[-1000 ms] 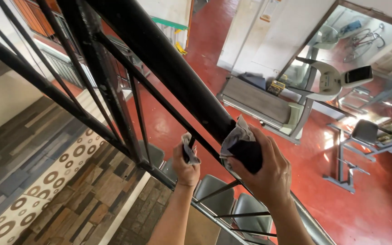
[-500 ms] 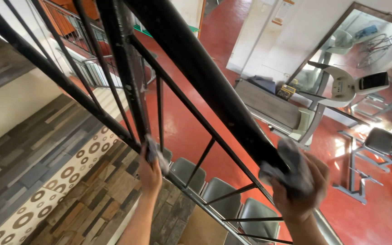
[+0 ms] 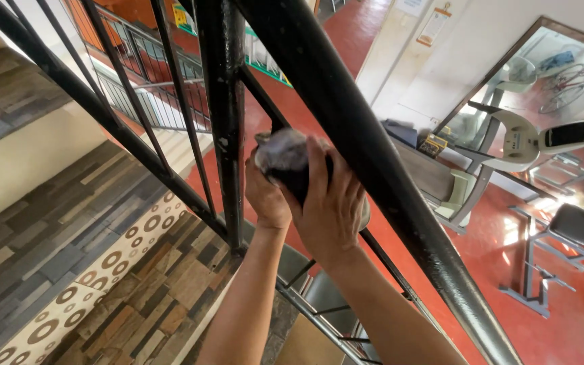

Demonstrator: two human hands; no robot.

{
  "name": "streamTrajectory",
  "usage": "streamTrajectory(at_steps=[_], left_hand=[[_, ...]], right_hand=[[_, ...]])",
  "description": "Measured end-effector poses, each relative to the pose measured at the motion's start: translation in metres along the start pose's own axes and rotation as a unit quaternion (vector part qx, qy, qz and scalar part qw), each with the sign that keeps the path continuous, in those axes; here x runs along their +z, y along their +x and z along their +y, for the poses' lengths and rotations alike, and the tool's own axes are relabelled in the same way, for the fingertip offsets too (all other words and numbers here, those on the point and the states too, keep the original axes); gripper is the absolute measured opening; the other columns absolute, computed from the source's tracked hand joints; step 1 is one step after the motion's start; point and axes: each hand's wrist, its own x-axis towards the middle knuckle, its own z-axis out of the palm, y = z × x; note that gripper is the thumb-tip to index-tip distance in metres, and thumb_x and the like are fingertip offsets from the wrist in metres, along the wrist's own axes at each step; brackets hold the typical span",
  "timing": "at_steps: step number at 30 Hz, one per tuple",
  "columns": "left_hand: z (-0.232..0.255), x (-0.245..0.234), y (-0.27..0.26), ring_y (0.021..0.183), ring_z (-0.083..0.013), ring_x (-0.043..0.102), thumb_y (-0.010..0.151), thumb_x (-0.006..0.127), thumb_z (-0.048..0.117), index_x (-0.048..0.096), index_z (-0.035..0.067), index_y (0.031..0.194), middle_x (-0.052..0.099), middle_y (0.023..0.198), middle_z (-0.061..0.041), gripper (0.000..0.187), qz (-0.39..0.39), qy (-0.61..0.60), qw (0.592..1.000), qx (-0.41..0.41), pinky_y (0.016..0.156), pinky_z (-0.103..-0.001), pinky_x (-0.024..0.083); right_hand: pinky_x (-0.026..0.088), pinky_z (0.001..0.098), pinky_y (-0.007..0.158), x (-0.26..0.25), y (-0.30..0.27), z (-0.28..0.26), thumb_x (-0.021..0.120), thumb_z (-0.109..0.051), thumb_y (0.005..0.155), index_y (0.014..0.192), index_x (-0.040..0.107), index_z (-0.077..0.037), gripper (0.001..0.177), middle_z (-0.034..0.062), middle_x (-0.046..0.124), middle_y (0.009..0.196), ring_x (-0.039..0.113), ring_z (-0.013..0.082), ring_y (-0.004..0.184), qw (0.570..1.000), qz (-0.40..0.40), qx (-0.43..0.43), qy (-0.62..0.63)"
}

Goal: Cleaning a metal staircase railing with cloths.

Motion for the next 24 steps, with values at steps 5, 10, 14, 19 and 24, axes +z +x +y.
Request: streamTrajectory(at_steps=[5,10,14,19,24], left_hand=[[-0.068,-0.011,-0.112,0.102,-0.0468,0.068,0.093,0.073,0.028,0.058,-0.01,0.131,0.065,0.115,-0.03,0.055,-0.043,0.072,0.995,-0.049,0.089,-0.046,0.057],[-0.145,-0.118,-0.194,0.101,-0.0402,0.07,0.1,0.057,0.026,0.056,0.002,0.135,0.068,0.116,-0.023,0.043,-0.404,0.117,0.887,-0.191,0.087,-0.048,0.058],[-0.167,-0.172,-0.196,0.089,-0.034,0.074,0.099,0.05,0.029,0.058,0.009,0.137,0.076,0.109,-0.016,0.043,-0.356,-0.019,0.793,-0.494,0.075,-0.042,0.055],[-0.142,-0.134,-0.02,0.091,-0.0206,0.053,0.107,0.032,0.041,0.051,0.004,0.111,0.058,0.104,-0.009,0.041,-0.271,-0.225,0.869,-0.347,0.081,-0.036,0.044],[-0.021,-0.092,0.175,0.076,-0.0214,0.057,0.097,0.034,0.015,0.066,0.0,0.088,0.07,0.087,-0.01,0.036,-0.269,-0.246,0.92,-0.146,0.071,-0.037,0.048]], right_hand=[[0.057,0.0453,0.063,0.006,0.035,0.001,0.074,-0.048,0.089,0.132,0.062,-0.012,0.058,0.0091,0.065,0.096,0.069,0.0322,0.08,0.996,-0.041,0.069,0.039],[0.055,0.0376,0.059,-0.001,0.04,-0.009,0.081,-0.043,0.085,0.127,0.061,-0.018,0.053,0.0023,0.067,0.099,0.067,0.0232,0.073,0.996,-0.034,0.086,-0.019],[0.057,0.0377,0.061,-0.004,0.038,-0.013,0.083,-0.039,0.091,0.134,0.058,-0.011,0.057,0.0081,0.07,0.115,0.069,0.0264,0.081,0.997,-0.026,0.061,-0.03],[0.054,0.045,0.066,-0.006,0.042,-0.017,0.076,-0.043,0.093,0.133,0.056,-0.008,0.057,0.0143,0.071,0.111,0.069,0.0349,0.082,0.99,-0.043,0.12,0.057],[0.039,0.0638,0.092,0.02,0.053,-0.023,0.041,-0.057,0.104,0.144,0.034,0.012,0.08,0.0378,0.051,0.126,0.055,0.055,0.106,0.976,-0.129,0.14,0.105]])
